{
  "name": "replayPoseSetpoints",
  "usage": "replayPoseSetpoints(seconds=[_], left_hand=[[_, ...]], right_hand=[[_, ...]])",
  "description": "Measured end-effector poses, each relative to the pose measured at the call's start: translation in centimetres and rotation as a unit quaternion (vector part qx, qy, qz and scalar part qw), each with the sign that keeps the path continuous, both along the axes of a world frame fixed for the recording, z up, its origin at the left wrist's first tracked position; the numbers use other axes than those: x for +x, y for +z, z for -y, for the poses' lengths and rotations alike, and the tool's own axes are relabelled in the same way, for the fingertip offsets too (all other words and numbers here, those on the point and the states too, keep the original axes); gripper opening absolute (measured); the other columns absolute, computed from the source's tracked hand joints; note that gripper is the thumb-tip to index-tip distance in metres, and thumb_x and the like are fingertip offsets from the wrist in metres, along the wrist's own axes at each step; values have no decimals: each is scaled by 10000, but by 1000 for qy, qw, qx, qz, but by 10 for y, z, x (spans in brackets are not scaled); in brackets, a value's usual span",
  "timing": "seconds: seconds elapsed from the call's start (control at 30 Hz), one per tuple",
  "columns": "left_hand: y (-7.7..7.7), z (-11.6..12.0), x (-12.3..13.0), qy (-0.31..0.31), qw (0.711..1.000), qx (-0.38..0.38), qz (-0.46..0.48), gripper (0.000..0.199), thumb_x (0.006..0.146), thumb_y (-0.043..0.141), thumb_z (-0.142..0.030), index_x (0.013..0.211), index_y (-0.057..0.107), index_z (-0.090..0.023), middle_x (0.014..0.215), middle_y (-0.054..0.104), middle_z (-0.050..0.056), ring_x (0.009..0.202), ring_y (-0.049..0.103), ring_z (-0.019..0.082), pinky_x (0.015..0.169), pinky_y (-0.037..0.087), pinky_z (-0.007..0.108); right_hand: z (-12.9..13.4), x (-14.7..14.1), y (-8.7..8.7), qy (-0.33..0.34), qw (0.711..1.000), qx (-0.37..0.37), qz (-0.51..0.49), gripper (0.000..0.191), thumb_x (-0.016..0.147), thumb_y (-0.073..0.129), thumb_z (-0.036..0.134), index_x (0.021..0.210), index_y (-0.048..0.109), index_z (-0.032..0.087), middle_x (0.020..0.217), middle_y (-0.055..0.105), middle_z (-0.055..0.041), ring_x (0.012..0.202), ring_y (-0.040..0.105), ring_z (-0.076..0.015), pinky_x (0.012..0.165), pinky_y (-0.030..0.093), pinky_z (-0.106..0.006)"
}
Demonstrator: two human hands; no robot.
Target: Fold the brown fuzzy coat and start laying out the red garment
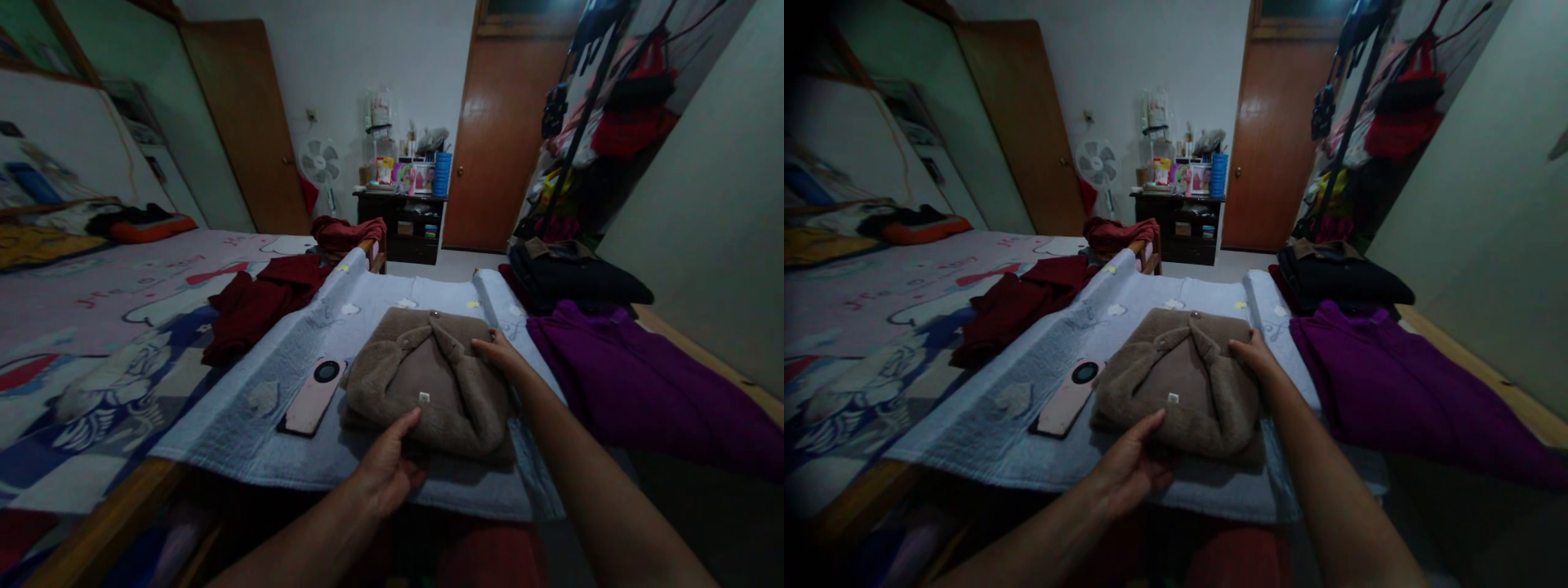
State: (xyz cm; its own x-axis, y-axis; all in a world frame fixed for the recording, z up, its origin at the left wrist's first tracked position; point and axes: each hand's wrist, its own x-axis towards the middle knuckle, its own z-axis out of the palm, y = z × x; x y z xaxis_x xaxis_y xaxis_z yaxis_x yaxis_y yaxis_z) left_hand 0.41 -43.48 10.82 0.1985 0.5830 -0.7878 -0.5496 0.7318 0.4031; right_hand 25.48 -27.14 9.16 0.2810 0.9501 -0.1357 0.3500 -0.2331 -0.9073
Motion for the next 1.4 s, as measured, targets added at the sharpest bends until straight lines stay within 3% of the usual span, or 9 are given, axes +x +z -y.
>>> replayPoseSetpoints(seconds=[0.2, 0.3, 0.43, 0.53, 0.63, 0.77, 1.0, 1.27, 1.4], left_hand=[[4, 0, -1, 19, 999, 6, 36, 341, 841, 613, -407, 1131, 608, -227, 876, 724, 20, 722, 673, 222, 711, 469, 359], [8, 1, 3, 42, 997, 5, 57, 326, 836, 618, -405, 1103, 625, -217, 857, 724, 23, 720, 674, 218, 699, 487, 347], [11, 2, 9, 81, 993, 7, 83, 312, 840, 630, -332, 1127, 613, -209, 872, 726, 34, 741, 683, 211, 706, 521, 338], [6, 3, 10, 73, 994, -3, 79, 333, 847, 629, -349, 1131, 605, -177, 855, 726, 59, 687, 679, 214, 655, 534, 336], [-1, 3, 11, 95, 991, 6, 93, 344, 849, 636, -310, 1157, 586, -164, 895, 733, 78, 751, 700, 234, 697, 559, 367], [-10, 2, 14, 140, 981, 25, 129, 398, 830, 671, -235, 1209, 563, -173, 1029, 731, 96, 912, 708, 256, 816, 569, 405], [-29, 5, 20, 164, 973, 42, 158, 465, 822, 701, -219, 1262, 551, -189, 1117, 720, 99, 1001, 694, 277, 889, 565, 429], [-29, 2, 19, 166, 971, 21, 172, 496, 843, 666, -169, 1314, 510, -151, 1150, 706, 129, 1041, 679, 293, 925, 556, 434], [-24, 0, 21, 175, 974, 8, 147, 475, 847, 643, -138, 1305, 518, -133, 1085, 730, 127, 993, 697, 291, 899, 570, 437]], right_hand=[[-5, -8, 12, 6, 999, 29, 34, 712, 678, 723, 347, 1315, 495, 125, 1232, 612, -165, 1004, 626, -265, 857, 515, -354], [-4, -9, 9, 8, 998, 34, 56, 712, 692, 712, 341, 1333, 483, 132, 1275, 592, -160, 1046, 617, -254, 893, 502, -335], [-11, -7, 3, 30, 986, 32, 160, 667, 750, 648, 335, 1350, 458, 112, 1244, 613, -163, 1046, 628, -244, 900, 503, -327], [-24, -6, 5, 31, 973, 33, 227, 666, 745, 659, 352, 1331, 476, 95, 1306, 563, -195, 1198, 543, -300, 1010, 431, -393], [-41, -9, 12, 51, 960, 39, 273, 676, 784, 635, 410, 1358, 457, 100, 1398, 487, -200, 1308, 442, -315, 1081, 347, -421], [-65, -20, 23, 121, 940, 33, 317, 584, 843, 591, 472, 1315, 522, 136, 1352, 558, -159, 1262, 499, -293, 1052, 369, -383], [-113, -40, 30, 233, 906, -35, 351, 513, 907, 491, 552, 1064, 706, 113, 1148, 690, -155, 1086, 626, -274, 897, 451, -288], [-140, -42, 14, 267, 895, -107, 340, 718, 887, 380, 694, 1105, 709, 95, 1235, 649, -175, 1162, 595, -298, 967, 436, -354], [-145, -39, 12, 260, 901, -126, 323, 709, 852, 432, 717, 1103, 715, 118, 1206, 668, -166, 1136, 609, -321, 953, 460, -386]])
